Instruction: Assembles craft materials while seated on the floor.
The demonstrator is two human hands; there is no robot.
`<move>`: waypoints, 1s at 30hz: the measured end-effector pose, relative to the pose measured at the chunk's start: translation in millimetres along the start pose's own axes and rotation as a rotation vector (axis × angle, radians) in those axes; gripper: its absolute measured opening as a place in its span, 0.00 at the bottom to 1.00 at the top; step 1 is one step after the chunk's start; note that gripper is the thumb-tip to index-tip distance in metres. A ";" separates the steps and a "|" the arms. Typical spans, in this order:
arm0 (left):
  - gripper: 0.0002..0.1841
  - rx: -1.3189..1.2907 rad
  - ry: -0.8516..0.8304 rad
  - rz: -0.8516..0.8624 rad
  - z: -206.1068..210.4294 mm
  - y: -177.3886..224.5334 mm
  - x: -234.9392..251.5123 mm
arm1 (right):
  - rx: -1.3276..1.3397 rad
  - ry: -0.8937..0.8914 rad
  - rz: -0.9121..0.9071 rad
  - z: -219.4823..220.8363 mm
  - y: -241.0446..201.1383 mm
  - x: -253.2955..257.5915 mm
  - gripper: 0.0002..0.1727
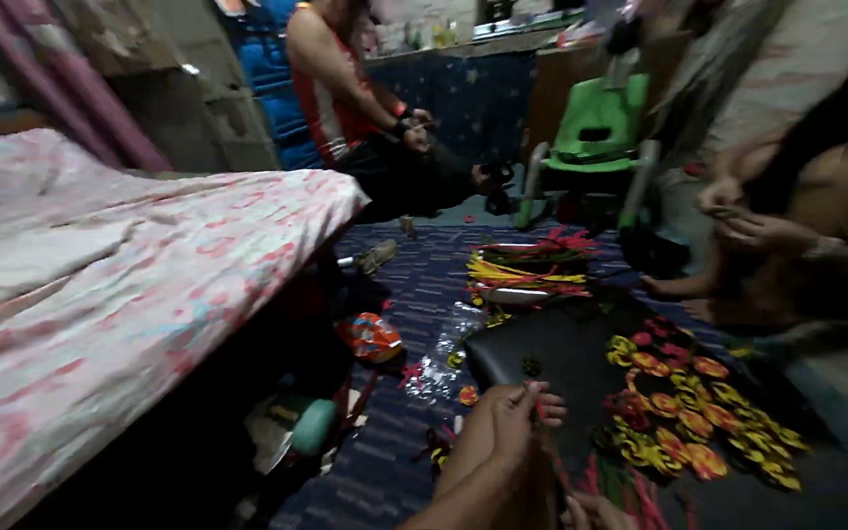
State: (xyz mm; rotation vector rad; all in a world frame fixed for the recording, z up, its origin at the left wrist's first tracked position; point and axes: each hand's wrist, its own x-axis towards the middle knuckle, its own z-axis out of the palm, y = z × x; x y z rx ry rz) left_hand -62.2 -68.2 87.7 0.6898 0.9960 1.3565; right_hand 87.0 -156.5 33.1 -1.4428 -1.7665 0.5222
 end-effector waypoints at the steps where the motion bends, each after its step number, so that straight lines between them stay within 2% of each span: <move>1: 0.18 0.011 -0.001 -0.011 -0.3 -2.0 1.6 | 0.014 0.010 0.009 1.2 0.7 -1.0 0.12; 8: 0.17 0.049 0.015 0.021 5.6 -10.8 0.5 | 0.074 0.072 0.042 -4.8 -0.6 -10.6 0.11; 11: 0.17 0.015 0.050 -0.049 8.9 -5.7 1.3 | 0.061 0.072 0.044 -5.4 -5.5 -10.6 0.10; 19: 0.18 0.053 0.118 -0.144 22.9 0.0 3.3 | -0.018 0.271 0.019 -2.8 -4.8 -10.4 0.12; 22: 0.19 0.088 0.093 -0.088 23.5 -6.0 4.3 | -0.019 0.304 0.032 -5.8 -1.4 -9.0 0.11; 26: 0.19 0.163 0.048 0.087 21.0 -9.4 5.5 | -0.028 0.352 0.025 -7.8 6.2 -7.8 0.12; 30: 0.18 0.237 -0.009 0.052 9.6 -7.6 19.0 | 0.030 0.336 0.049 -8.6 8.8 -6.3 0.12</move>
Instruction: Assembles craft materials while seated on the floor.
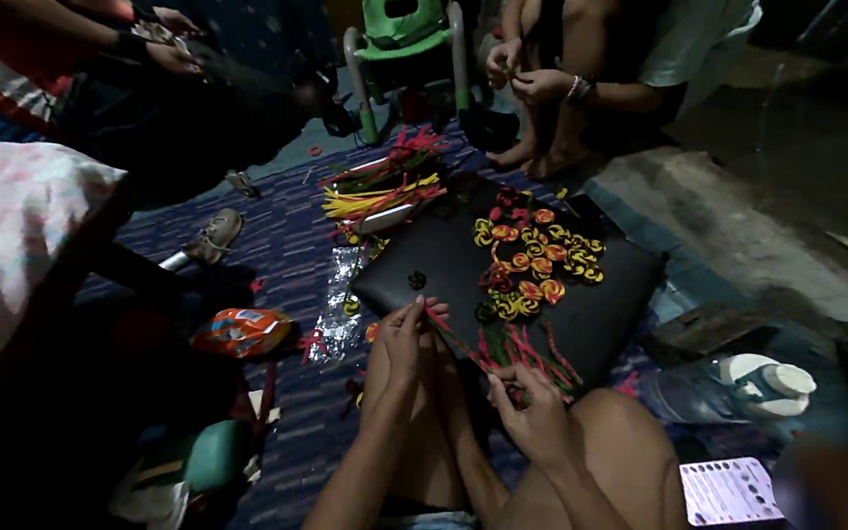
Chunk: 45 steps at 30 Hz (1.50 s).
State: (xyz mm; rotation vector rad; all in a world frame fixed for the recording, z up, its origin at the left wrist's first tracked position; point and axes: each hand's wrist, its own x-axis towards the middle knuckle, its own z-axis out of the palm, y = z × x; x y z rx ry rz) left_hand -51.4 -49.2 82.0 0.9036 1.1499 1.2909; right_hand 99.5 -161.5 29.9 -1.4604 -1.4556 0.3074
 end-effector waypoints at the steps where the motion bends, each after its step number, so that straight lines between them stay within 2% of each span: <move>1: 0.18 -0.002 -0.021 -0.040 -2.4 -0.5 3.0 | 0.030 -0.008 0.012 0.9 0.0 -0.4 0.11; 6: 0.24 0.113 -0.221 -0.183 -0.9 -3.0 -2.0 | 0.092 0.109 0.059 3.3 4.0 -1.8 0.11; 9: 0.18 0.208 -0.326 -0.085 2.3 -18.4 -16.0 | 0.080 0.168 0.059 2.7 7.3 -0.6 0.11; 12: 0.12 0.209 -0.332 0.020 9.7 -23.9 -27.3 | 0.053 0.168 0.060 2.0 5.1 -0.4 0.10; 20: 0.06 0.097 -0.296 0.037 18.2 -21.3 -23.9 | 0.010 0.083 0.022 5.2 4.1 0.1 0.10; 23: 0.06 0.077 -0.372 0.003 16.0 -20.3 -23.5 | 0.199 -0.026 0.134 -1.0 0.3 2.8 0.13; 25: 0.06 0.128 -0.443 0.008 14.4 -19.6 -24.9 | 0.411 -0.016 0.200 -8.6 -4.3 9.7 0.18; 28: 0.07 0.347 -0.563 0.186 11.2 -26.5 -25.6 | 0.543 0.080 0.214 -14.3 -1.0 20.6 0.23; 30: 0.11 0.500 -0.610 0.319 9.6 -33.4 -26.2 | 0.536 0.123 0.256 -13.9 5.2 23.2 0.17; 32: 0.11 0.567 -0.612 0.382 11.1 -37.8 -27.1 | 0.518 0.153 0.308 -13.6 9.5 25.3 0.05; 33: 0.11 0.574 -0.610 0.388 12.0 -38.7 -27.9 | 0.516 0.159 0.328 -14.4 10.9 25.7 0.04; 37: 0.09 0.422 -0.580 0.284 17.4 -41.1 -32.7 | 0.610 0.202 0.354 -15.3 12.2 25.6 0.02; 39: 0.06 0.279 -0.502 0.105 22.1 -37.2 -36.2 | 0.627 0.235 0.303 -13.1 13.6 24.2 0.03; 41: 0.08 0.174 -0.402 -0.126 25.9 -29.8 -36.0 | 0.606 0.251 0.265 -12.9 12.9 22.6 0.02; 42: 0.09 0.146 -0.368 -0.190 26.3 -27.7 -34.8 | 0.601 0.254 0.247 -13.7 12.5 21.7 0.02; 45: 0.09 0.127 -0.336 -0.193 27.0 -23.3 -33.4 | 0.598 0.249 0.228 -16.2 11.7 22.2 0.03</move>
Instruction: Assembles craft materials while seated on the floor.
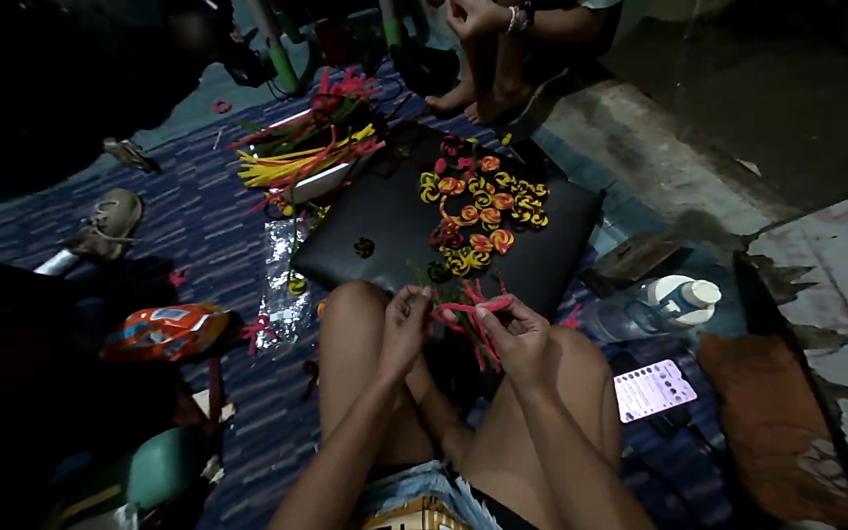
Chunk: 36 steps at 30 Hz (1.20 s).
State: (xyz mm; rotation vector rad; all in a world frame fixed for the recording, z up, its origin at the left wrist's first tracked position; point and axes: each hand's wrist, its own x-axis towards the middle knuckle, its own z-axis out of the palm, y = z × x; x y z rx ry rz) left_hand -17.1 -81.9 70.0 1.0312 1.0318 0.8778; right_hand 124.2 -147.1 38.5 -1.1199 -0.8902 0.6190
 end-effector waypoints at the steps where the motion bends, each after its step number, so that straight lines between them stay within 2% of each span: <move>1: 0.08 0.007 -0.002 0.014 0.2 1.2 -0.9 | 0.004 0.004 0.007 0.1 -0.1 0.3 0.03; 6: 0.06 0.101 -0.128 0.035 -7.8 0.7 2.4 | 0.025 0.014 0.047 -0.5 -1.5 1.5 0.04; 10: 0.04 0.286 -0.260 0.070 -19.3 0.0 5.6 | -0.037 -0.062 -0.075 -2.9 2.9 0.0 0.02; 15: 0.10 0.400 -0.501 0.197 -30.9 2.9 6.1 | -0.224 -0.085 -0.102 -8.4 9.5 4.3 0.07; 18: 0.15 0.414 -0.638 0.286 -35.3 1.7 1.2 | -0.224 -0.181 -0.070 -16.0 10.2 9.4 0.09; 20: 0.12 0.455 -0.710 0.315 -37.1 1.6 -0.8 | -0.121 -0.262 0.022 -20.6 6.9 13.8 0.05; 22: 0.12 0.522 -0.751 0.339 -36.8 -1.4 0.3 | -0.008 -0.327 0.222 -26.4 -0.4 18.9 0.02; 24: 0.13 0.563 -0.773 0.358 -36.1 -3.9 2.4 | 0.063 -0.337 0.418 -32.2 -6.2 23.8 0.04; 29: 0.13 0.686 -0.611 0.530 -27.5 -12.3 3.8 | 0.223 -0.213 0.726 -33.0 -13.4 29.8 0.09; 32: 0.10 0.724 -0.585 0.624 -27.8 -21.2 9.6 | 0.247 -0.161 0.831 -28.7 -17.1 32.2 0.09; 34: 0.10 0.581 -0.613 0.613 -29.6 -27.3 11.4 | 0.272 -0.157 0.847 -29.2 -16.9 32.5 0.10; 36: 0.08 0.390 -0.608 0.532 -27.1 -30.1 6.9 | 0.289 -0.151 0.811 -30.5 -13.8 31.6 0.13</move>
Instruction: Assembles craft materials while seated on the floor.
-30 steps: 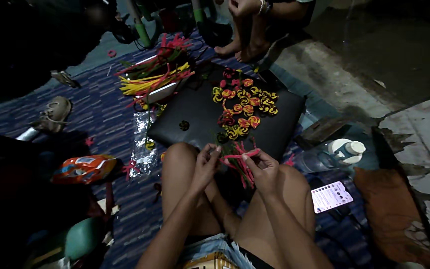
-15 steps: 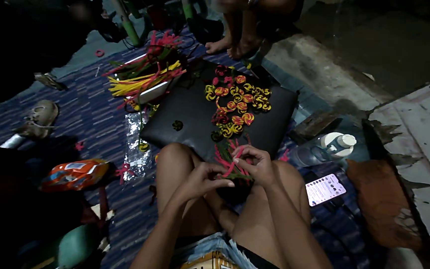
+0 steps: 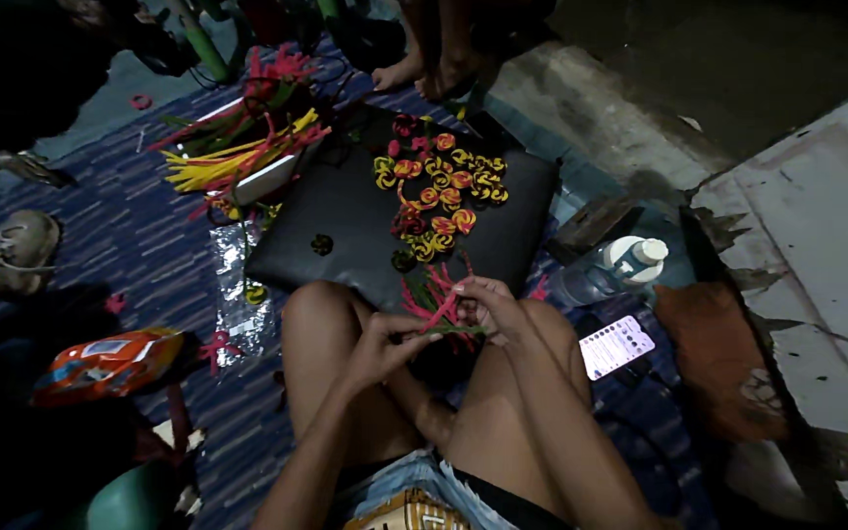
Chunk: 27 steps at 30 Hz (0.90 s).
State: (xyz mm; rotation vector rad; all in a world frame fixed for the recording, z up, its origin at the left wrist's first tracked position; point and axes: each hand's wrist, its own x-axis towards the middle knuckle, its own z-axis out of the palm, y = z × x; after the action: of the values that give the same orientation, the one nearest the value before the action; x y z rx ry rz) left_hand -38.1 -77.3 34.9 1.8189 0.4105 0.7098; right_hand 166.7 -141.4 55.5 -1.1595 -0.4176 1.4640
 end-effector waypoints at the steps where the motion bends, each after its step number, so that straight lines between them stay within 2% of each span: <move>1: 0.08 -0.056 0.031 -0.024 2.9 1.3 -1.5 | 0.006 0.004 -0.036 -0.7 2.2 1.0 0.14; 5: 0.17 0.013 0.177 -0.039 11.2 -5.9 -3.6 | -0.011 0.090 -0.208 4.4 9.4 3.7 0.14; 7: 0.17 0.065 0.279 -0.024 16.9 -7.7 -2.0 | -0.064 0.091 -0.358 4.7 17.5 4.6 0.11; 9: 0.16 0.013 0.389 -0.050 22.6 -5.3 1.0 | -0.137 0.082 -0.538 5.1 25.1 4.7 0.08; 11: 0.17 -0.150 0.485 -0.195 25.2 2.6 5.3 | -0.212 0.070 -0.714 6.9 30.3 4.3 0.05; 14: 0.18 -0.339 0.590 -0.503 18.3 10.7 13.1 | -0.364 -0.001 -0.959 5.9 36.8 7.5 0.03; 15: 0.18 -0.350 0.610 -0.554 14.6 10.1 13.9 | -0.423 -0.026 -1.019 5.5 38.9 8.0 0.05; 17: 0.14 -0.269 0.620 -0.534 8.6 5.5 11.9 | -0.502 -0.061 -1.084 6.5 41.7 7.3 0.06; 19: 0.11 -0.124 0.573 -0.456 3.2 3.4 7.1 | -0.507 -0.070 -1.099 8.2 42.9 6.9 0.06; 22: 0.12 0.056 0.444 -0.382 -3.6 2.8 1.8 | -0.479 -0.073 -1.090 6.2 42.1 8.7 0.06; 25: 0.26 0.389 0.110 -0.392 -13.3 12.8 -4.2 | -0.442 -0.028 -1.021 3.4 39.5 9.3 0.07; 27: 0.31 0.538 -0.130 -0.311 -12.9 25.0 -5.8 | -0.454 0.025 -0.977 3.8 37.3 7.6 0.07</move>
State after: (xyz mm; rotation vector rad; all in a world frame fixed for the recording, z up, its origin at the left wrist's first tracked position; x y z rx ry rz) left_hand -52.3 -80.2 59.8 2.2171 0.8358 0.2736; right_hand 144.4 -143.5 24.4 -1.0642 -1.1492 0.5038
